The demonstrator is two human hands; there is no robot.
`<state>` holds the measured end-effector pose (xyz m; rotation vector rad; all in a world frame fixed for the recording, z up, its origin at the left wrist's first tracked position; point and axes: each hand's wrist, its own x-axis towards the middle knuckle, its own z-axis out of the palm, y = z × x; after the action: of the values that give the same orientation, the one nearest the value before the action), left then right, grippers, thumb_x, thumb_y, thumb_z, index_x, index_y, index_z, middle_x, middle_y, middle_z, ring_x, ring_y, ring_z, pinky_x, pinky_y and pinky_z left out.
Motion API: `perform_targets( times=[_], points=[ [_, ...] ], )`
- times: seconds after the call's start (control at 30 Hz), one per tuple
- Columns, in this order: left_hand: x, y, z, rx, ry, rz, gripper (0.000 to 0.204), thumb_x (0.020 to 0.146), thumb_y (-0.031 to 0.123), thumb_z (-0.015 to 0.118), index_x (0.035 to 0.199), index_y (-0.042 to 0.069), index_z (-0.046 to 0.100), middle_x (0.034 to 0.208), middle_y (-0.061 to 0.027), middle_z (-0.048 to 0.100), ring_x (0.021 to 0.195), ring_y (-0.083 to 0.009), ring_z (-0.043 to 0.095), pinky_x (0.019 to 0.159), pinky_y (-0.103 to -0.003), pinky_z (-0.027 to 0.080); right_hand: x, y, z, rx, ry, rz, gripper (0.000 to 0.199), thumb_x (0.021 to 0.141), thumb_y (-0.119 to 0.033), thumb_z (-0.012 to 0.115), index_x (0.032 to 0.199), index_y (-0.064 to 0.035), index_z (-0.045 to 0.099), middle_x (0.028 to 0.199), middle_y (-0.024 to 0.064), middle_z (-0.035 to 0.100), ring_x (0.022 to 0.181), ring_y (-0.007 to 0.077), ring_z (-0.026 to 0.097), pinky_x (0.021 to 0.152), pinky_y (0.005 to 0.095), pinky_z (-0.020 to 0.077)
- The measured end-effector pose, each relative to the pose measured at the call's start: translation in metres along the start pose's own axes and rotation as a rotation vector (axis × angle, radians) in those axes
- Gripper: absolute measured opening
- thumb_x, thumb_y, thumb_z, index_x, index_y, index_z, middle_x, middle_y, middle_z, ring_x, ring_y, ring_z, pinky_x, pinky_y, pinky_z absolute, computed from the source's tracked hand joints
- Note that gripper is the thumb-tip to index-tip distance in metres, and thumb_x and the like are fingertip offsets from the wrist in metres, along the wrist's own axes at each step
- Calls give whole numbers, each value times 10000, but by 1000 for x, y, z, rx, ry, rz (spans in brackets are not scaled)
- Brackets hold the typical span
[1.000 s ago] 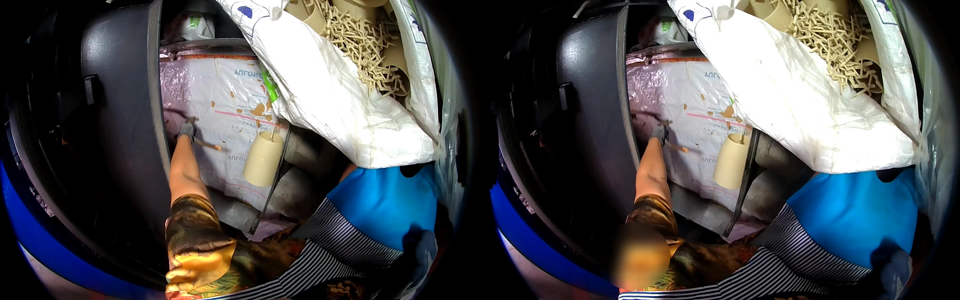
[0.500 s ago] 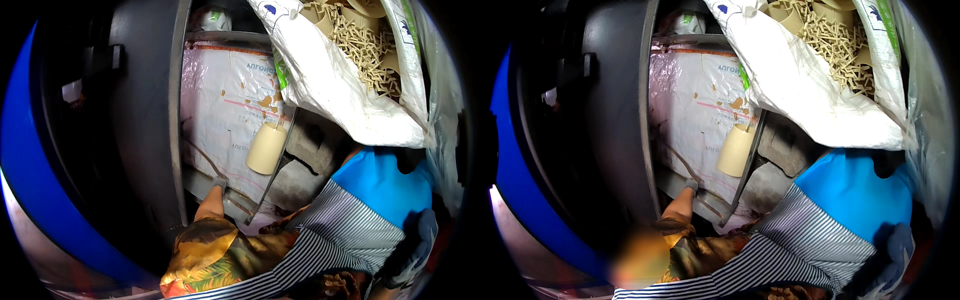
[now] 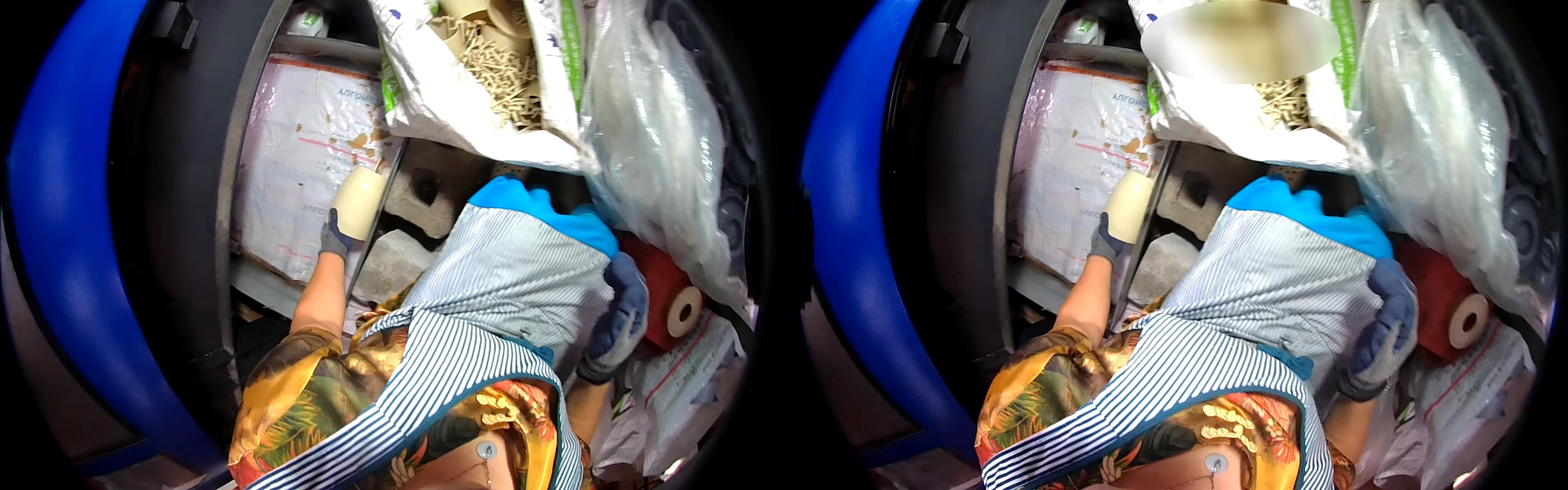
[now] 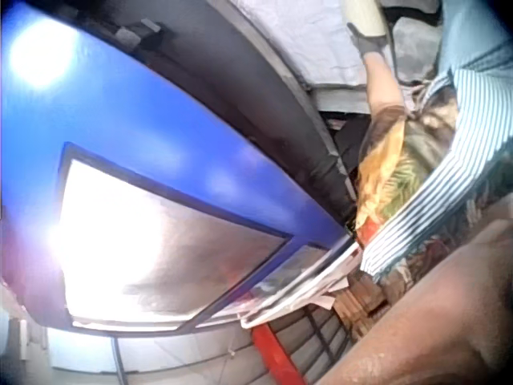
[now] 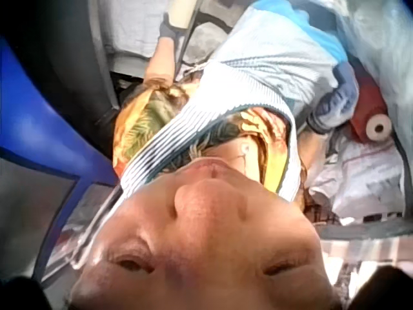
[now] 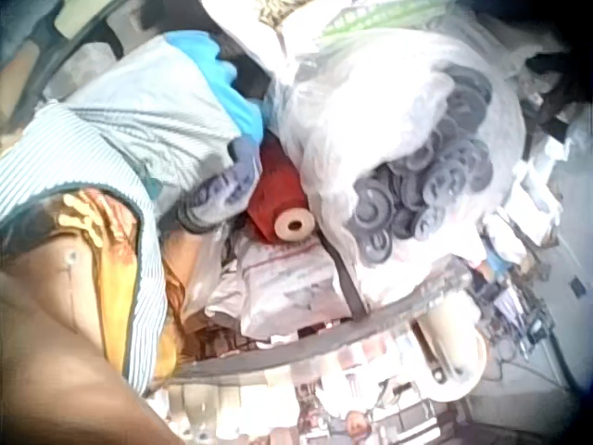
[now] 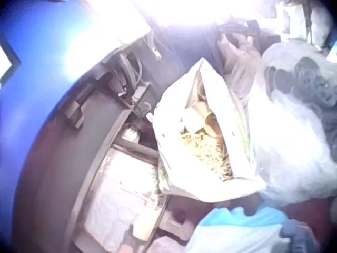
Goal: The person assembles plastic jugs by picking up a jug body, attaching a gray handle piece, and then a lid. They handle multiple jugs one at a time and move assembled items aside.
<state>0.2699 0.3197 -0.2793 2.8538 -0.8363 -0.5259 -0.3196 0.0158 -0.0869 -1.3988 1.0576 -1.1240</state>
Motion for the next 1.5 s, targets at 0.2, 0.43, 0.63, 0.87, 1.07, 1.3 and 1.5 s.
perform_targets(
  times=[0.2, 0.43, 0.63, 0.87, 1.07, 1.3, 1.5],
  points=[
    [-23, 205, -90, -1780, -223, -210, 551, 1020, 432, 383, 1416, 51, 419, 1448, -146, 465, 1307, -366, 459, 1097, -531, 363, -8, -35, 13, -35, -90, 25, 279, 956, -149, 520, 1119, 58, 609, 1162, 151, 626, 1080, 239, 579, 975, 359, 426],
    [-122, 365, -101, -1797, -1081, 168, 475, 1012, 296, 492, 1404, 36, 433, 1419, -108, 492, 1293, -240, 477, 1118, -394, 348, 17, -45, 46, -173, -176, -399, 1245, 598, -332, 904, 1507, 14, 127, 1531, 185, 287, 1399, 299, 321, 1149, 421, 258],
    [-192, 469, -127, -1022, -495, 1020, 525, 893, 99, 645, 1373, 10, 450, 1320, -147, 516, 1283, -237, 465, 1064, -349, 394, -6, -28, -42, -23, -190, -318, 1357, 554, -303, 954, 1533, -31, 54, 1543, 143, 265, 1414, 273, 304, 1167, 420, 236],
    [-228, 529, -136, -75, -457, 2486, 543, 758, 431, 732, 1201, 144, 606, 1272, -75, 577, 1225, -354, 513, 1032, -527, 407, -35, -60, -47, 163, -526, 70, 1221, 579, -162, 921, 1526, -48, 159, 1515, 96, 327, 1391, 215, 330, 1163, 367, 264],
    [-232, 511, -117, -49, -144, 2684, 253, 684, 321, 648, 827, 114, 620, 883, -61, 615, 810, -227, 606, 859, -417, 519, -89, -56, -11, -47, -182, -38, 1222, 574, -236, 923, 1511, -4, 174, 1510, 173, 322, 1392, 266, 332, 1163, 373, 254],
    [-247, 520, -148, -220, -862, 1997, 318, 818, 360, 662, 815, 59, 559, 752, -79, 498, 671, -235, 493, 675, -356, 411, -92, -34, 8, -229, -57, -213, 1170, 551, -373, 920, 1470, -16, 292, 1481, 196, 354, 1404, 325, 310, 1173, 417, 236],
    [-217, 528, -135, -1131, -2004, 216, 339, 1043, 371, 359, 789, 167, 452, 626, 62, 301, 492, -60, 272, 453, -236, 235, -112, -14, 30, -258, -15, -353, 1105, 626, -449, 879, 1485, -67, 300, 1522, 184, 286, 1425, 344, 261, 1186, 427, 197]
  ],
)
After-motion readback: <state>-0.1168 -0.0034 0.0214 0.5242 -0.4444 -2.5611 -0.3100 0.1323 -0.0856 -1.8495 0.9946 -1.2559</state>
